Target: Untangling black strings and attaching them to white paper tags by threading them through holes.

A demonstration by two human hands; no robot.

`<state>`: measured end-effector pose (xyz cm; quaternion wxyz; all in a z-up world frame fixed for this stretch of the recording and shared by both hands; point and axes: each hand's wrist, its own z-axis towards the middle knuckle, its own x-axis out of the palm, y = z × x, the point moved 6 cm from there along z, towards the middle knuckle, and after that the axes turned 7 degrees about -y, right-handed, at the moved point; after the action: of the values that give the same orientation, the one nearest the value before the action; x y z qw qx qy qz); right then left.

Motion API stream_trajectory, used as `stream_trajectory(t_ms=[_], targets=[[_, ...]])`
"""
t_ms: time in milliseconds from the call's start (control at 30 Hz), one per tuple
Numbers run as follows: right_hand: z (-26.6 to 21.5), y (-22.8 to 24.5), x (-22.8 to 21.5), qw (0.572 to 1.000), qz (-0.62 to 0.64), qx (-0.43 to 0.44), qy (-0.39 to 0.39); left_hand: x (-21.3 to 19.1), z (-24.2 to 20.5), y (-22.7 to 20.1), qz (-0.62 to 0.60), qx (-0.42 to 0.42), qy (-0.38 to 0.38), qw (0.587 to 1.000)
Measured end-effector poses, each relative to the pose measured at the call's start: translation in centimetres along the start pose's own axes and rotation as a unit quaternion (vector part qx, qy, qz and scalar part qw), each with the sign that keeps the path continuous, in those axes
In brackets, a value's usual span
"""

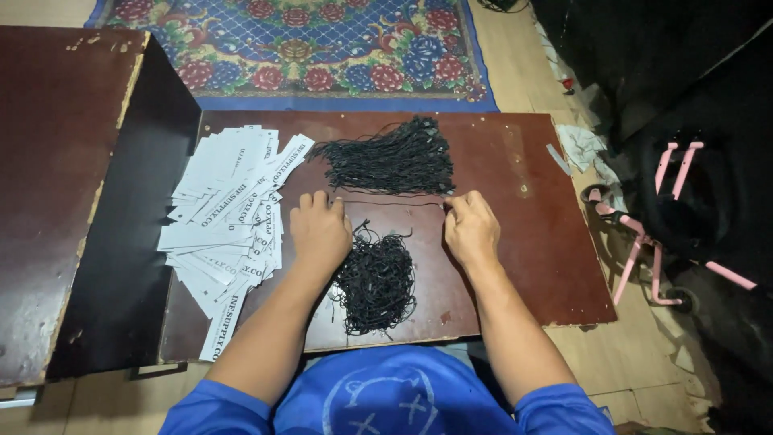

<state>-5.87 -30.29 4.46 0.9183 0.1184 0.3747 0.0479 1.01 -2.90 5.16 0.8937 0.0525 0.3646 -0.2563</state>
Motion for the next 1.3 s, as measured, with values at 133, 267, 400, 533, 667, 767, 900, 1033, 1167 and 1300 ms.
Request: stream_trajectory(t_ms=[133,267,400,533,667,767,900,1033,1167,1300], targets=[[-0.4,0.1,0.5,0.999,-0.019,-0.038,0.008,0.4,-0.2,0.2,-0.001,-0.005,-0.005,1.0],[-0.3,0.3,0.4,0.998,-0.049,-0.032,0.02,0.3,0.0,0.7,-0.023,-0.027,0.003,0.999],[-0.2,0.4,0.4,0.995,-0.074,-0.017,0.057,-0.6,0.6,0.6,-0.028,-0.049,0.019,0.998],[-0.1,0.4,0.7,0.993,-0.084,-0.019,0.081,-0.1,0.4,1.0,-0.029,-0.066,0.04,0.997],[0.0,0.4,1.0,0.989,-0.094,-0.012,0.111,0.9,-0.2,1.5,-0.027,-0.071,0.049,0.996],[-0.2,0.2,1.2,0.989,-0.097,-0.014,0.108,1.3,-0.3,1.7,-0.025,-0.079,0.077,0.994],[-0.1,-0.1,1.3,0.989,-0.089,-0.008,0.12,1.2,-0.3,1.6,-0.034,-0.09,0.092,0.991],[-0.1,-0.4,1.6,0.989,-0.083,-0.009,0.12,1.4,-0.2,1.8,-0.036,-0.099,0.108,0.989],[0.2,-0.6,0.8,0.995,-0.043,0.022,0.087,1.1,0.2,1.9,-0.054,-0.12,0.12,0.984],[1.7,0.2,-2.3,0.984,0.152,0.085,-0.035,1.0,0.4,2.3,-0.109,-0.126,0.067,0.984]])
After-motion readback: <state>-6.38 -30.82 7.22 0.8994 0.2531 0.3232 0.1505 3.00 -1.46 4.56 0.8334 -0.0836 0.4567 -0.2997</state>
